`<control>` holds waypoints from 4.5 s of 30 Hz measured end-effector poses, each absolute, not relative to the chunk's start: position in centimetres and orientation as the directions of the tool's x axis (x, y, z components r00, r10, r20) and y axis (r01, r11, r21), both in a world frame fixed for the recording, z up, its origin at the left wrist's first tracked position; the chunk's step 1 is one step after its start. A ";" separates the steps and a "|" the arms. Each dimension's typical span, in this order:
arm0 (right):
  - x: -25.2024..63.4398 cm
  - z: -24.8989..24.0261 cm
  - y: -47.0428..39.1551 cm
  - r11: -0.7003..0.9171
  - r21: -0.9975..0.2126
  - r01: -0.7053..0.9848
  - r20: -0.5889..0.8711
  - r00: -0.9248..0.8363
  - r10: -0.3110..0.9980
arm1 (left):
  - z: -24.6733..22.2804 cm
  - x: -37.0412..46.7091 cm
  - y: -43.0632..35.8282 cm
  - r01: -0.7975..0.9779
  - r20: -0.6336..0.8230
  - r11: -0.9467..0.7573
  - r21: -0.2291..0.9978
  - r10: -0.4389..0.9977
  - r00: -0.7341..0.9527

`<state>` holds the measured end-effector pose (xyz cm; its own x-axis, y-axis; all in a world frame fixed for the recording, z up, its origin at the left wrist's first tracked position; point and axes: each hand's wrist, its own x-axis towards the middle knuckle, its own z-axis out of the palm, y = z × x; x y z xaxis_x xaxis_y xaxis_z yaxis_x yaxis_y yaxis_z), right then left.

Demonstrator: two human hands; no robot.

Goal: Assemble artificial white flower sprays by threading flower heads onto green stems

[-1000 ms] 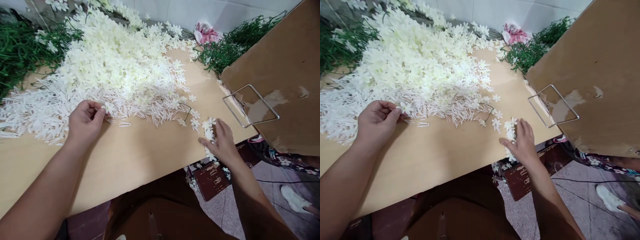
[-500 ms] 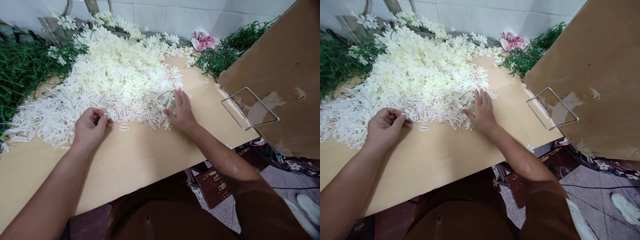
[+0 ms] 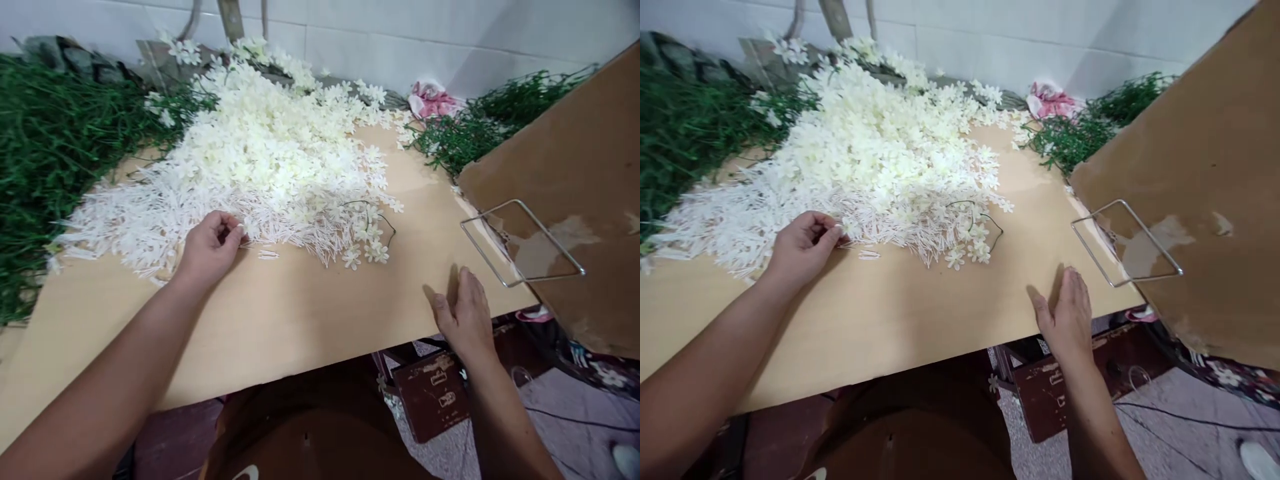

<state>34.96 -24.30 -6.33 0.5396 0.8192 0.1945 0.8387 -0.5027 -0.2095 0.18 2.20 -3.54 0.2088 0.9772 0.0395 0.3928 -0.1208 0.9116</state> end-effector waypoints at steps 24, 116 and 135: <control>31.8 -1.8 -1.4 0.073 -0.605 0.793 0.494 0.302 0.815 | -1.4 0.1 1.8 0.538 0.141 -0.272 0.798 0.952 0.272; 38.6 5.1 -8.2 -0.214 -0.059 0.975 0.367 0.221 0.904 | -2.2 0.7 1.3 0.462 0.071 -0.203 0.863 0.955 0.288; 22.6 2.1 -0.8 0.296 -0.318 0.901 0.263 -0.217 0.940 | -1.8 0.1 1.5 0.474 0.054 -0.187 0.861 0.958 0.280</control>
<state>22.59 -0.84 2.15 -0.2167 0.9401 0.2630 0.9006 0.2965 -0.3177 0.13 1.54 -1.85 0.2800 0.9585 0.0540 0.4739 -0.1869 0.8605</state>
